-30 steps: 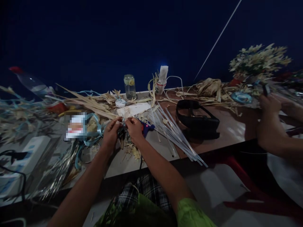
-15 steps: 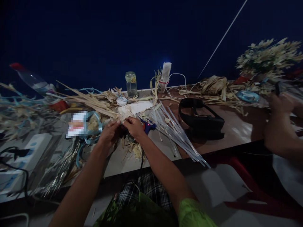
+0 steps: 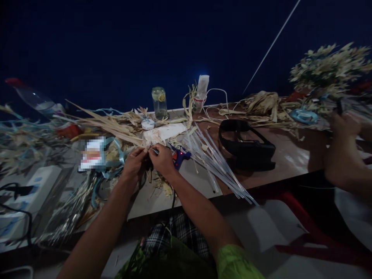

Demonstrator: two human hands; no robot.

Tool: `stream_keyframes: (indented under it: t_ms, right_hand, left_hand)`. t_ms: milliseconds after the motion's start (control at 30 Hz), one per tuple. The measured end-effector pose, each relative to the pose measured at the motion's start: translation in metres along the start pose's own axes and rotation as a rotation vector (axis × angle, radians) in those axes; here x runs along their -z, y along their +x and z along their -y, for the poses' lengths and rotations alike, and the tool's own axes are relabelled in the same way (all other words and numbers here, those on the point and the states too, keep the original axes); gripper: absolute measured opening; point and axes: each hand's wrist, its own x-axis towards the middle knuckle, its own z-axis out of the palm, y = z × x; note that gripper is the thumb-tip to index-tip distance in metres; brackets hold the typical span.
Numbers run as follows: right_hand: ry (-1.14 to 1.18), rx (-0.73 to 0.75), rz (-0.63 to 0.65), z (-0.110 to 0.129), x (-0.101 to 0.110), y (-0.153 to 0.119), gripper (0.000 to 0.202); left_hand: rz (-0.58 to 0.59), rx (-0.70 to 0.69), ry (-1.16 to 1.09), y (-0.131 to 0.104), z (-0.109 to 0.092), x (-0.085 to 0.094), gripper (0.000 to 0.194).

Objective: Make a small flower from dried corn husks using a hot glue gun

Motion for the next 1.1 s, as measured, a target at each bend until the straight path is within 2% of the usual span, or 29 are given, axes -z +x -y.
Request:
stream_keyframes:
  t_ms: [233, 400, 600, 700, 900, 1100]
  right_hand:
    - [-0.147, 0.17, -0.011, -0.002, -0.001, -0.003, 0.012]
    - [-0.145, 0.218, -0.029, -0.002, -0.001, -0.004, 0.012]
    - [-0.068, 0.233, -0.018, -0.004, 0.001, -0.002, 0.012]
    - [-0.002, 0.206, 0.021, -0.005, 0.004, 0.0, 0.011]
    - [0.226, 0.094, 0.152, -0.007, 0.005, 0.004, 0.016]
    - [0.205, -0.017, 0.164, -0.007, 0.005, 0.004, 0.015]
  left_hand:
    - [-0.007, 0.089, -0.171, -0.002, -0.004, -0.004, 0.025]
    - [0.089, 0.099, -0.197, -0.005, -0.005, -0.005, 0.026]
    - [0.219, 0.106, -0.127, -0.008, -0.012, -0.002, 0.031]
    - [0.261, 0.079, -0.115, -0.007, -0.014, 0.002, 0.035]
    - [0.194, 0.048, -0.042, -0.004, -0.009, 0.004, 0.032]
    - [0.211, 0.012, -0.046, -0.002, -0.007, 0.005, 0.027]
